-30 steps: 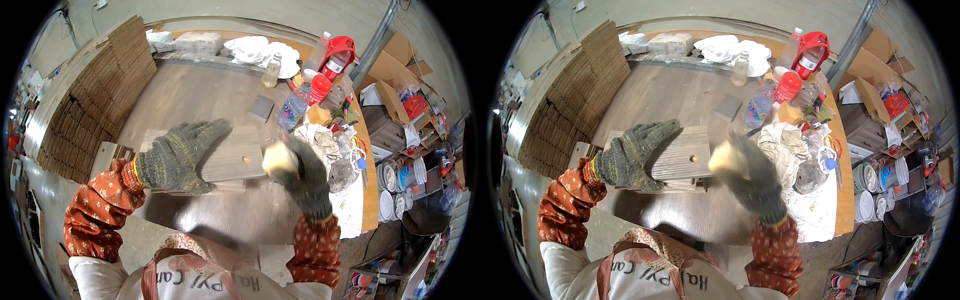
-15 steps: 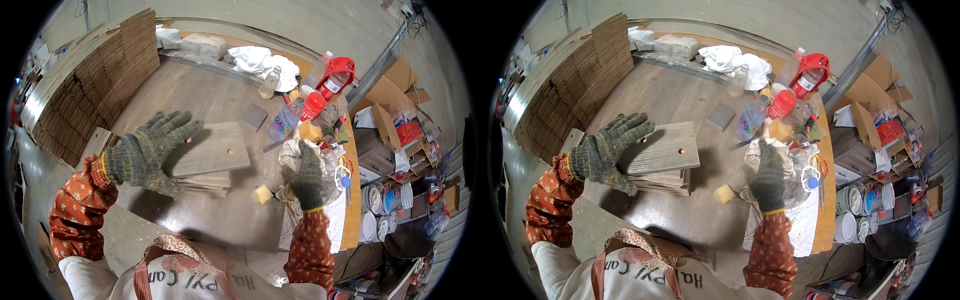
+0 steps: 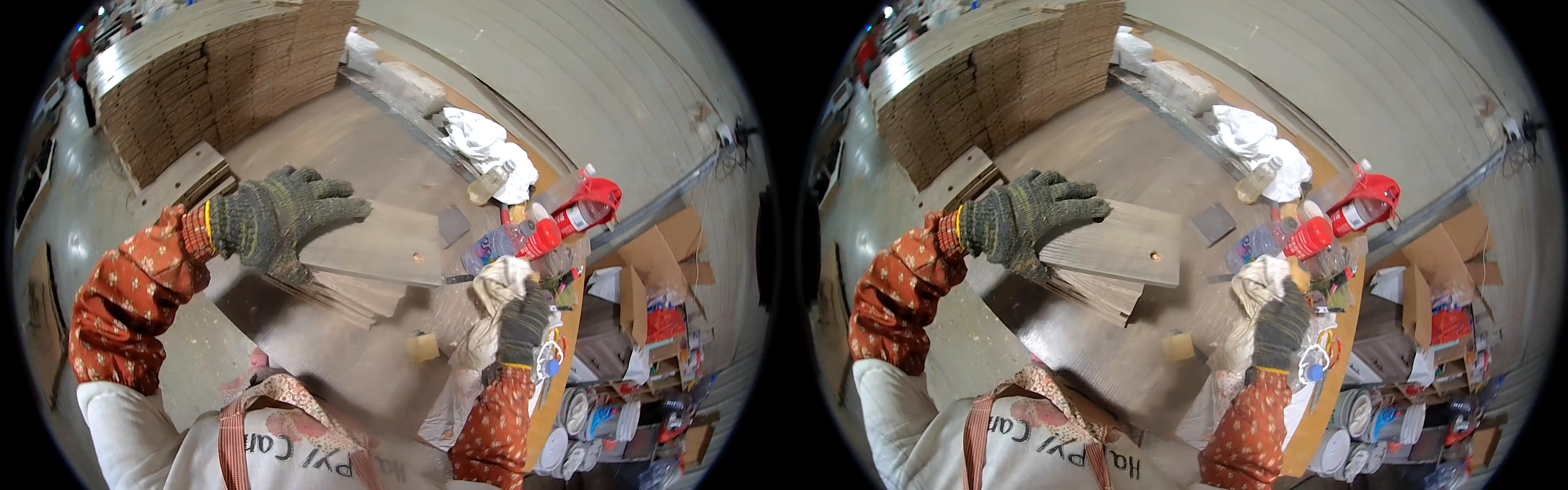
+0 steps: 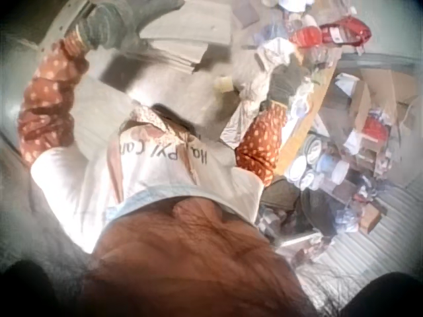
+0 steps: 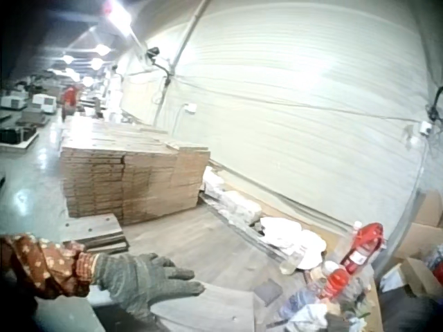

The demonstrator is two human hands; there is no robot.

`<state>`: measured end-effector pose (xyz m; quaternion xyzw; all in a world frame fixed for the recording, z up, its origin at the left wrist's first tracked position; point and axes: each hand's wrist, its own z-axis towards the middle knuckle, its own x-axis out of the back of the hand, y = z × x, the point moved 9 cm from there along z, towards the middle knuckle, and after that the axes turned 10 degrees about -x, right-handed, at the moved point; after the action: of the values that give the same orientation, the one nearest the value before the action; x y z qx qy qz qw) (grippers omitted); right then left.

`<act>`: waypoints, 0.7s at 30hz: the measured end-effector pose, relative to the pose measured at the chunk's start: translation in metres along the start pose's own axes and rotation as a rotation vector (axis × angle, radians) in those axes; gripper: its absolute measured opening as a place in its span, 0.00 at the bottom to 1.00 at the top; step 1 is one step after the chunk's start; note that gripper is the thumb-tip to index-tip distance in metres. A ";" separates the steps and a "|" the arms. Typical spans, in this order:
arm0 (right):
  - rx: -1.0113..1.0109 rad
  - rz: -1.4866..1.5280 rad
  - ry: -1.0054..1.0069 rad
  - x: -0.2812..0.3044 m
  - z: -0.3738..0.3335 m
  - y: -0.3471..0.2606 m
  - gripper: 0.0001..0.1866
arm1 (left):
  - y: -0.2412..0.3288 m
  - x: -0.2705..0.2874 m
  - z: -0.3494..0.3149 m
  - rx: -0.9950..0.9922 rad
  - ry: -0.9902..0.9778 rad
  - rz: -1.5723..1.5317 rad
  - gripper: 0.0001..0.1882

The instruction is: The person wipes individual wooden boards with a cloth and a sponge, handling them one at a time from a stack and placing them into a new pile.

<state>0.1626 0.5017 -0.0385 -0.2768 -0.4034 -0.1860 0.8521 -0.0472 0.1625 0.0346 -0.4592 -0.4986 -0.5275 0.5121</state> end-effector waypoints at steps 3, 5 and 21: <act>-0.133 0.661 0.119 0.061 0.001 -0.030 0.23 | -0.004 -0.006 0.005 -0.020 0.041 -0.042 0.58; -0.128 0.814 0.127 0.094 -0.008 -0.077 0.22 | -0.006 -0.008 0.003 -0.040 0.099 -0.059 0.59; 0.677 -0.420 0.288 0.006 -0.040 -0.217 0.20 | -0.005 -0.007 -0.002 0.105 0.049 -0.089 0.61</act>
<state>0.0727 0.3074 0.0154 0.1358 -0.3661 -0.2493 0.8862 -0.0517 0.1608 0.0270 -0.3962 -0.5328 -0.5340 0.5234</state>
